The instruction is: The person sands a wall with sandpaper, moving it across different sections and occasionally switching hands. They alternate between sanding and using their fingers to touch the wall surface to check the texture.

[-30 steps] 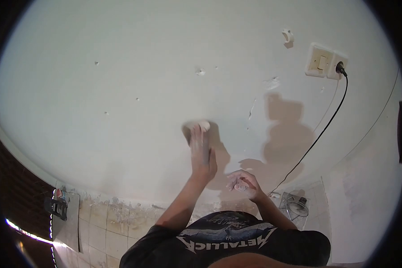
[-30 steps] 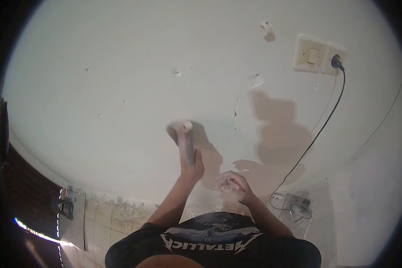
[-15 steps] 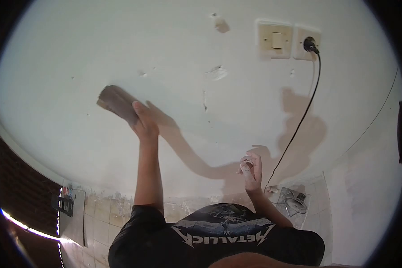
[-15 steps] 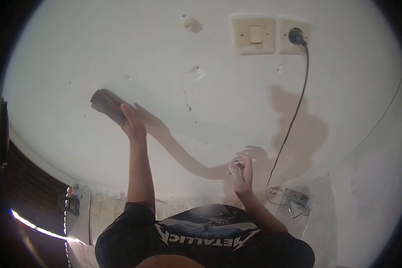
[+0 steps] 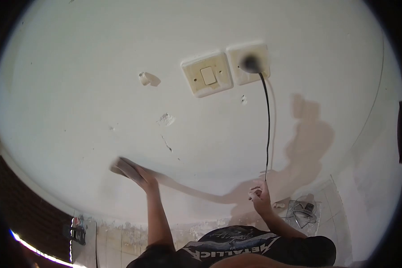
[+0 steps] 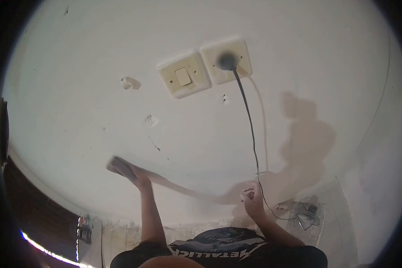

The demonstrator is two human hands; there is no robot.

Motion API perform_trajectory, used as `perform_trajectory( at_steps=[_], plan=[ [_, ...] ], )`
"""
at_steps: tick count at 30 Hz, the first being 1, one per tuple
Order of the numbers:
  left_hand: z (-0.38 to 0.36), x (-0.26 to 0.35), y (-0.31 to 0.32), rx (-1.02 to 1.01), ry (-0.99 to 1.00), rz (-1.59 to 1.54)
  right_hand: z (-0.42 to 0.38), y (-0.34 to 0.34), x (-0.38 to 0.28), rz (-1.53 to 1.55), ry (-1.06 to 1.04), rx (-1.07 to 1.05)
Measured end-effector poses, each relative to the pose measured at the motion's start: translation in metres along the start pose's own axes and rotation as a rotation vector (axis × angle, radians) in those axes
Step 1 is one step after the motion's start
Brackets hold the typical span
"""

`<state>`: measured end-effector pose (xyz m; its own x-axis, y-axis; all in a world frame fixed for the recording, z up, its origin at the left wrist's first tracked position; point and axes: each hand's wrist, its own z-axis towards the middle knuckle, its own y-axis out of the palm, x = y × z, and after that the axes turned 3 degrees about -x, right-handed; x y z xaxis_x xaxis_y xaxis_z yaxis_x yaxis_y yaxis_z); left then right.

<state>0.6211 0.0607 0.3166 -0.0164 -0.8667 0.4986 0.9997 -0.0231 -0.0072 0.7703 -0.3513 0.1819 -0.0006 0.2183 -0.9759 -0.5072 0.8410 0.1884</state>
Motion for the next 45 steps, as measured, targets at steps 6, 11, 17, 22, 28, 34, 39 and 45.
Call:
perform_trajectory(
  at_steps=[6, 11, 17, 22, 28, 34, 39, 45],
  plan=[
    [0.045, 0.071, 0.072, 0.167, -0.255, -0.118, 0.017, 0.02, -0.02, 0.038, -0.128, -0.086],
    [-0.069, 0.158, 0.096, -0.539, 0.415, 0.174, 0.028, 0.049, -0.03, 0.151, -0.187, -0.4],
    [-0.122, 0.04, 0.016, -0.497, 0.017, 0.137, 0.023, 0.042, 0.008, -0.015, 0.049, -0.591],
    [0.016, 0.04, -0.008, -0.031, -0.169, 0.039, 0.03, 0.024, 0.03, -0.104, 0.172, -0.483],
    [0.031, 0.107, 0.043, -0.152, 0.204, 0.191, 0.045, 0.062, 0.0, 0.013, 0.03, -0.422],
    [-0.077, 0.067, 0.009, -0.478, 0.231, 0.363, 0.033, 0.108, -0.018, 0.018, 0.027, -0.491],
    [-0.02, -0.029, -0.044, -0.084, 0.055, -0.027, 0.015, 0.106, 0.001, -0.079, 0.206, -0.525],
    [0.066, -0.02, -0.044, 0.05, -0.114, -0.069, 0.018, 0.109, 0.002, -0.173, 0.186, -0.424]
  ],
)
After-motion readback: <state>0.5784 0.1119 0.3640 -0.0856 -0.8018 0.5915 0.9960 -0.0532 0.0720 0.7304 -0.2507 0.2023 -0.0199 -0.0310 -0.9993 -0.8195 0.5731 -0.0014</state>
